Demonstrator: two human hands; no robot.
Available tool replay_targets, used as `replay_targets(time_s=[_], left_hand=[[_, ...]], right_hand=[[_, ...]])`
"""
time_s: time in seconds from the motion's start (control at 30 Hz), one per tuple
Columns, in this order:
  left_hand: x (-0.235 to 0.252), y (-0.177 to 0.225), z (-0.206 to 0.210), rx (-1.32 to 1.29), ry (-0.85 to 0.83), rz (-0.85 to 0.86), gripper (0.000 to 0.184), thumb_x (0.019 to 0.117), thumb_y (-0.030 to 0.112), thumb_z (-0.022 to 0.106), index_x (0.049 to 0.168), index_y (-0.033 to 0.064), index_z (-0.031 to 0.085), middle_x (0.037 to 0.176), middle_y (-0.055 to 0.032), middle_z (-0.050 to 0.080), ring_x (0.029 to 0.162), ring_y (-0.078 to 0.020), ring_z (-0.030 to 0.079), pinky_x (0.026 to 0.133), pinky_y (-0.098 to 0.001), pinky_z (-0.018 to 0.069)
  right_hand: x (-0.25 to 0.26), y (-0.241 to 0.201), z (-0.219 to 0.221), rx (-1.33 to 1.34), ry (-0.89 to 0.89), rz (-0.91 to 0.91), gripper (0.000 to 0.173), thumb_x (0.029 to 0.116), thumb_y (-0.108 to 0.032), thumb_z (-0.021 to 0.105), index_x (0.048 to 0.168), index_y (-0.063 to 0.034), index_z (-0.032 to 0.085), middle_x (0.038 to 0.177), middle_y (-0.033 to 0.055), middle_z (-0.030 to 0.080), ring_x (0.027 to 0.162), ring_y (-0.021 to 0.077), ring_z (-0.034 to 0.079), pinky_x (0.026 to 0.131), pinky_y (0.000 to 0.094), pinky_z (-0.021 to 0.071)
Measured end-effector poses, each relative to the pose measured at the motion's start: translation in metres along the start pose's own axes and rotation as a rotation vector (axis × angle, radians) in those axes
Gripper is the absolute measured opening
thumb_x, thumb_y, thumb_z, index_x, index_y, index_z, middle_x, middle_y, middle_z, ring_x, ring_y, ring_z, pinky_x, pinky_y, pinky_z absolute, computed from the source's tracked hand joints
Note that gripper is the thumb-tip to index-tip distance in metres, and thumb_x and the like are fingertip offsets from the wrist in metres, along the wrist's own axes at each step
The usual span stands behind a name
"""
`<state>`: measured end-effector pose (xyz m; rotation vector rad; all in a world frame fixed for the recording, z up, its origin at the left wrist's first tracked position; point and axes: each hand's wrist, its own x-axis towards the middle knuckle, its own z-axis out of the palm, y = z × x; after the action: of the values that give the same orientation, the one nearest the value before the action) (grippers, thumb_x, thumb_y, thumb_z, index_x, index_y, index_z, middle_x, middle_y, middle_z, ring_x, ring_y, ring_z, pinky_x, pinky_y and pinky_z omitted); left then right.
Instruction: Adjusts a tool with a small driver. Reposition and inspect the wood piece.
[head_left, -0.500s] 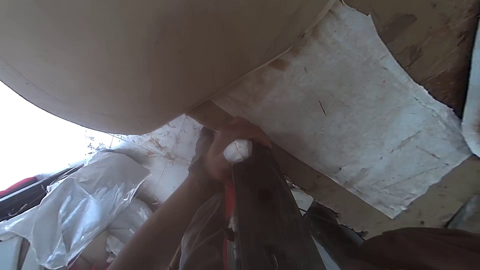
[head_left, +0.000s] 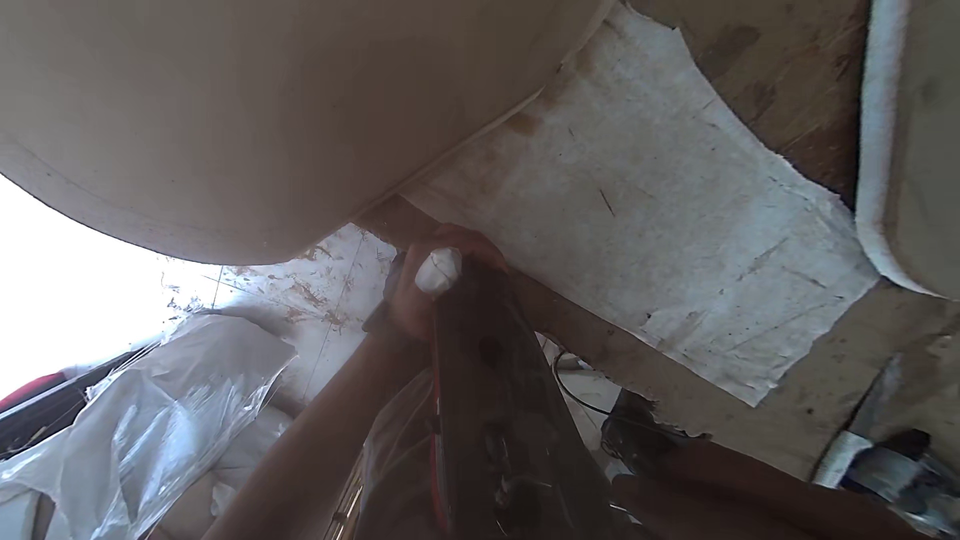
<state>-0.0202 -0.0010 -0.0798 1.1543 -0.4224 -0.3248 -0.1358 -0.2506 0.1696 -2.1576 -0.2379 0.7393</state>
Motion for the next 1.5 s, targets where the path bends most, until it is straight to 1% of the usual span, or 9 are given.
replay_targets(time_s=[0.23,0.4,0.67,0.8,0.9,1.0,1.1,1.27,1.5], left_hand=[[-0.005,-0.002,0.0,-0.01,0.013,-0.033,0.079,0.1,0.066,0.029,0.1,0.0006,0.073,0.098,-0.013,0.071,0.098,-0.0221,0.065,0.092,-0.0408,0.0529],[-0.005,-0.001,0.004,-0.087,0.051,-0.048,0.086,0.0978,0.072,0.03,0.106,-0.0027,0.071,0.097,-0.0147,0.071,0.089,-0.0203,0.066,0.08,-0.0357,0.0564],[0.001,0.008,0.01,-0.018,0.066,-0.109,0.085,0.0996,0.071,0.026,0.107,-0.0014,0.071,0.101,-0.0129,0.072,0.093,-0.0192,0.068,0.085,-0.0367,0.058],[-0.006,0.04,0.016,0.138,0.153,-0.017,0.09,0.0977,0.074,0.033,0.131,-0.0047,0.061,0.124,-0.0175,0.068,0.115,-0.0274,0.065,0.102,-0.0462,0.0546],[-0.032,0.081,0.025,0.424,0.159,0.052,0.105,0.0815,0.088,0.046,0.145,0.0045,0.051,0.154,-0.0169,0.047,0.142,-0.0341,0.045,0.116,-0.056,0.0404],[-0.056,0.098,0.029,0.468,0.04,0.074,0.109,0.063,0.084,0.072,0.151,0.0234,0.048,0.165,-0.0156,0.031,0.151,-0.0409,0.028,0.12,-0.065,0.0299],[-0.045,0.109,0.033,0.517,-0.092,0.077,0.111,0.0607,0.082,0.074,0.152,0.0244,0.048,0.166,-0.0164,0.028,0.154,-0.0456,0.017,0.123,-0.0715,0.0165],[-0.025,0.129,0.036,0.523,-0.196,-0.029,0.113,0.0515,0.064,0.088,0.147,0.0133,0.054,0.152,-0.0083,0.051,0.15,-0.0355,0.033,0.126,-0.0694,0.0131],[-0.036,0.156,0.053,0.678,-0.081,-0.237,0.125,0.045,0.071,0.087,0.152,0.0215,0.046,0.154,0.0,0.047,0.149,-0.0259,0.035,0.125,-0.0641,0.0235]], right_hand=[[-0.008,-0.017,0.01,-0.038,0.035,0.07,0.027,0.0964,-0.024,0.072,0.122,-0.0169,0.074,0.094,0.012,0.07,0.079,0.0228,0.067,0.064,0.0379,0.0551],[0.001,0.002,-0.001,-0.046,-0.038,-0.054,0.024,0.0963,-0.025,0.073,0.119,-0.0173,0.075,0.092,0.005,0.068,0.078,0.0142,0.065,0.062,0.0315,0.0554],[0.006,0.038,-0.012,-0.013,0.024,-0.19,0.022,0.0967,-0.03,0.071,0.118,-0.0233,0.074,0.094,-0.0049,0.068,0.08,0.0045,0.065,0.065,0.0232,0.0573],[0.007,0.044,-0.016,-0.023,0.039,-0.212,0.022,0.0974,-0.029,0.069,0.118,-0.0237,0.074,0.092,-0.0042,0.066,0.077,0.005,0.064,0.061,0.0232,0.0554],[0.007,0.047,-0.02,-0.025,0.052,-0.225,0.021,0.0974,-0.027,0.068,0.118,-0.0238,0.074,0.091,-0.0049,0.067,0.076,0.0044,0.064,0.06,0.0226,0.0546],[0.01,0.05,-0.022,-0.015,0.041,-0.252,0.021,0.0982,-0.028,0.068,0.118,-0.023,0.074,0.092,-0.0051,0.067,0.078,0.0047,0.064,0.061,0.0227,0.0552],[0.014,0.05,-0.025,-0.027,0.025,-0.273,0.021,0.0988,-0.028,0.067,0.117,-0.0223,0.074,0.091,-0.0052,0.066,0.078,0.0049,0.064,0.061,0.0232,0.055],[0.018,0.049,-0.032,-0.069,0.009,-0.267,0.019,0.0997,-0.027,0.065,0.115,-0.0221,0.075,0.09,-0.0053,0.064,0.075,0.0043,0.062,0.057,0.0222,0.0521],[0.025,0.043,-0.039,-0.106,-0.008,-0.258,0.017,0.0999,-0.029,0.064,0.112,-0.0236,0.075,0.087,-0.0068,0.062,0.071,0.0027,0.06,0.054,0.0215,0.0497]])
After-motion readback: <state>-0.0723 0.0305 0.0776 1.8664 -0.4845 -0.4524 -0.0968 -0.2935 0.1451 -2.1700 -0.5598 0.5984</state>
